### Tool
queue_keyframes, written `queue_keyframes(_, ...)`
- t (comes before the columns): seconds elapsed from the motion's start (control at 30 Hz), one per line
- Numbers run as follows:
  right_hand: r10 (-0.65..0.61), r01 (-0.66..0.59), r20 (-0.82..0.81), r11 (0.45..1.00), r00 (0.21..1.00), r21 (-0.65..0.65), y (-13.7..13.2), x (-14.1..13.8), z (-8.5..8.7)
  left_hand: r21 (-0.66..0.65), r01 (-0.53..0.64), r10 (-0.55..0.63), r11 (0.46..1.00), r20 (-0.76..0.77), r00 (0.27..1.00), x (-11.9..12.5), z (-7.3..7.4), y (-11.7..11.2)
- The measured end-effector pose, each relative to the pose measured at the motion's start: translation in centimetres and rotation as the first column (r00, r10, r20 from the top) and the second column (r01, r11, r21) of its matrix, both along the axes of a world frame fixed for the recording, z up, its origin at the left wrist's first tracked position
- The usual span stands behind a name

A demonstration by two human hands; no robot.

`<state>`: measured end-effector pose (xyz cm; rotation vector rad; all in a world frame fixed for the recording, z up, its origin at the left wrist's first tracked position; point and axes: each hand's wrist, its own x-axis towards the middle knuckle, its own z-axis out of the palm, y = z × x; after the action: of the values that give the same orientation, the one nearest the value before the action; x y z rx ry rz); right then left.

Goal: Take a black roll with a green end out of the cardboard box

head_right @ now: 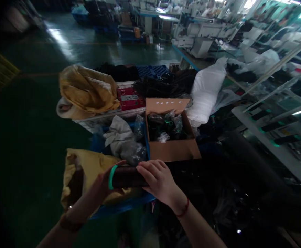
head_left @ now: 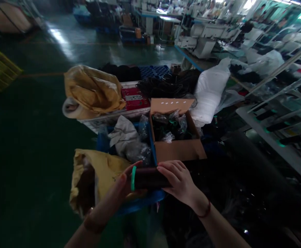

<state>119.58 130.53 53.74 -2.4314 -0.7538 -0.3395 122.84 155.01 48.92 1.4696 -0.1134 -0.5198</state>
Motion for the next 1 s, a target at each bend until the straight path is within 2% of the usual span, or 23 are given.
queue_keyframes(0.1, 0.016, -0.019, 0.03, 0.995, 0.999, 0.094, 3.8, -1.1, 0.2, -0.145, 0.045, -0.051, 0.988, -0.034, 0.998, -2.8, 3.3, 4.0)
queue_keyframes(0.17, -0.075, 0.078, -0.024, 0.962, 0.997, 0.261, 6.3, -1.7, -0.4, -0.189, -0.017, 0.02, 0.982, 0.018, 1.0, -4.7, 4.2, 6.2)
queue_keyframes(0.2, -0.115, 0.146, -0.105, 0.921, 0.988, 0.362, 7.5, -2.0, -0.9, -0.18, -0.063, 0.078, 0.982, 0.076, 0.994, -5.6, 4.5, 7.3)
queue_keyframes(0.27, -0.079, 0.266, -0.334, 0.782, 0.939, 0.563, 9.8, -2.7, -2.0, -0.106, -0.108, 0.131, 0.988, 0.238, 0.962, -7.1, 4.8, 9.3)
queue_keyframes(0.33, 0.084, 0.367, -0.509, 0.593, 0.857, 0.716, 11.9, -3.8, -2.9, 0.006, -0.142, 0.126, 0.99, 0.414, 0.902, -8.4, 5.2, 11.1)
queue_keyframes(0.4, 0.229, 0.457, -0.577, 0.416, 0.784, 0.787, 13.7, -5.0, -3.6, 0.092, -0.174, 0.1, 0.98, 0.531, 0.841, -9.3, 5.6, 12.6)
queue_keyframes(0.47, 0.296, 0.509, -0.584, 0.295, 0.756, 0.809, 15.1, -6.2, -3.8, 0.131, -0.179, 0.07, 0.975, 0.585, 0.808, -10.0, 6.0, 13.4)
queue_keyframes(0.53, 0.331, 0.516, -0.565, 0.231, 0.756, 0.825, 15.9, -6.9, -3.7, 0.16, -0.158, 0.027, 0.974, 0.616, 0.787, -10.5, 6.1, 13.5)
queue_keyframes(0.63, 0.35, 0.527, -0.561, 0.197, 0.75, 0.827, 15.8, -6.8, -3.7, 0.212, -0.153, -0.025, 0.965, 0.658, 0.753, -10.5, 5.4, 12.2)
queue_keyframes(0.7, 0.368, 0.557, -0.58, 0.178, 0.727, 0.811, 14.8, -5.8, -4.1, 0.253, -0.163, -0.053, 0.954, 0.674, 0.737, -9.9, 4.4, 10.6)
queue_keyframes(0.77, 0.419, 0.589, -0.583, 0.131, 0.696, 0.798, 13.1, -4.2, -4.9, 0.302, -0.186, -0.078, 0.935, 0.687, 0.723, -8.7, 3.3, 8.5)
queue_keyframes(0.87, 0.507, 0.65, -0.575, 0.038, 0.642, 0.759, 9.5, -1.4, -6.9, 0.379, -0.256, -0.086, 0.889, 0.689, 0.72, -5.7, 1.4, 4.1)
queue_keyframes(1.0, 0.613, 0.762, -0.579, -0.06, 0.538, 0.645, 4.0, 2.1, -10.3, 0.447, -0.333, -0.094, 0.83, 0.701, 0.707, -1.1, -0.8, -3.4)
